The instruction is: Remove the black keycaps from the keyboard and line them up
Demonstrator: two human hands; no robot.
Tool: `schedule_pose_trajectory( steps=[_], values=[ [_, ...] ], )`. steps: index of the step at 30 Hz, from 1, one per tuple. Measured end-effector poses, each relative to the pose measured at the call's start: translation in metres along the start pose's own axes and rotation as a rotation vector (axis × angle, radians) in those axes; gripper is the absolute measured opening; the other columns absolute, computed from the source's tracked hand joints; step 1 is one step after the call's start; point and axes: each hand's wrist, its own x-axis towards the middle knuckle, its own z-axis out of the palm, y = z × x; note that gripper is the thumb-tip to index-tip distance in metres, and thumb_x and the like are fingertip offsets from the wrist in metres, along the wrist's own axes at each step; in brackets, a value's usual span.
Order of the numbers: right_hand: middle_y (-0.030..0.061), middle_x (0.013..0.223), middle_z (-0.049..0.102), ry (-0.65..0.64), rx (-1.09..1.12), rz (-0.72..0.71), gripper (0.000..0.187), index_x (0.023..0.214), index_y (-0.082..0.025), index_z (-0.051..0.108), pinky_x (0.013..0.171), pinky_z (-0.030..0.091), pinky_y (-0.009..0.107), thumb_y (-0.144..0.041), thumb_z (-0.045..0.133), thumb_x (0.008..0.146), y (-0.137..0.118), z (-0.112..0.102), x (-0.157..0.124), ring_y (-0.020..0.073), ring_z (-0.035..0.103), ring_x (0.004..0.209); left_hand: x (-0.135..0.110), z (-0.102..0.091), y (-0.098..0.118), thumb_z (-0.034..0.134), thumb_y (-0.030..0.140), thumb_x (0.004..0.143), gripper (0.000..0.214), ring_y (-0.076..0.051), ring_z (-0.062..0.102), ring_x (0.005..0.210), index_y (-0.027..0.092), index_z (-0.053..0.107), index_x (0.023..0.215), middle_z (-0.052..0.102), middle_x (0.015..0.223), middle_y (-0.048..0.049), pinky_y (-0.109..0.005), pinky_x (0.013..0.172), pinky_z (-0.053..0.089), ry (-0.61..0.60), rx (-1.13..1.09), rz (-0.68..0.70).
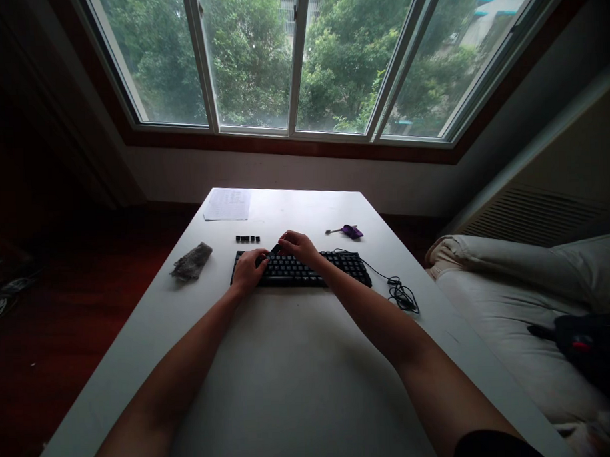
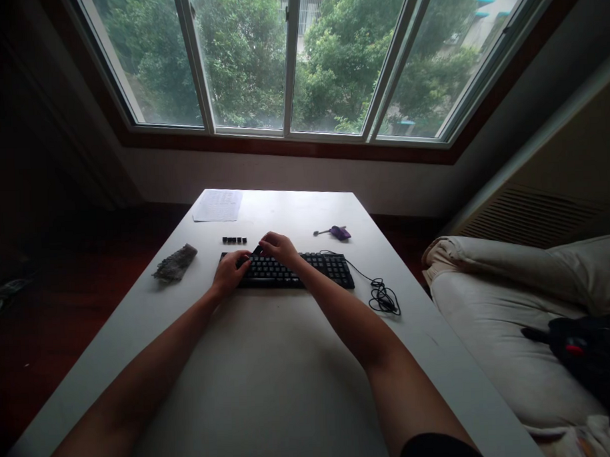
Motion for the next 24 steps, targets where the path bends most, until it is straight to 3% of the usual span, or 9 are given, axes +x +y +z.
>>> schedule_pose_trajectory(
  steps=[18,24],
  values=[
    [0.0015,0.070,0.071,-0.019,-0.051,0.008,0.039,0.092,-0.021,0.059,0.067,0.059,0.032,-0.059,0.066,0.083,0.006,0.004,-0.013,0.0188,0.071,0.067,-0.002,0.007,0.001,0.055,0.026,0.092,0.024,-0.027,0.059,0.108,0.026,0.068,0.112,0.070,0.111,-0.0051,-0.046,0.099,0.046,0.018,0.136,0.071],
    [0.0003,0.064,0.068,0.102,-0.104,0.025,0.035,0.090,-0.021,0.058,0.062,0.056,0.029,-0.055,0.061,0.087,0.003,0.000,-0.015,0.0177,0.069,0.061,-0.002,0.006,0.002,0.055,0.034,0.093,0.023,-0.027,0.059,0.108,0.026,0.068,0.110,0.069,0.111,-0.0055,-0.046,0.099,0.045,0.002,0.154,0.078]
  ],
)
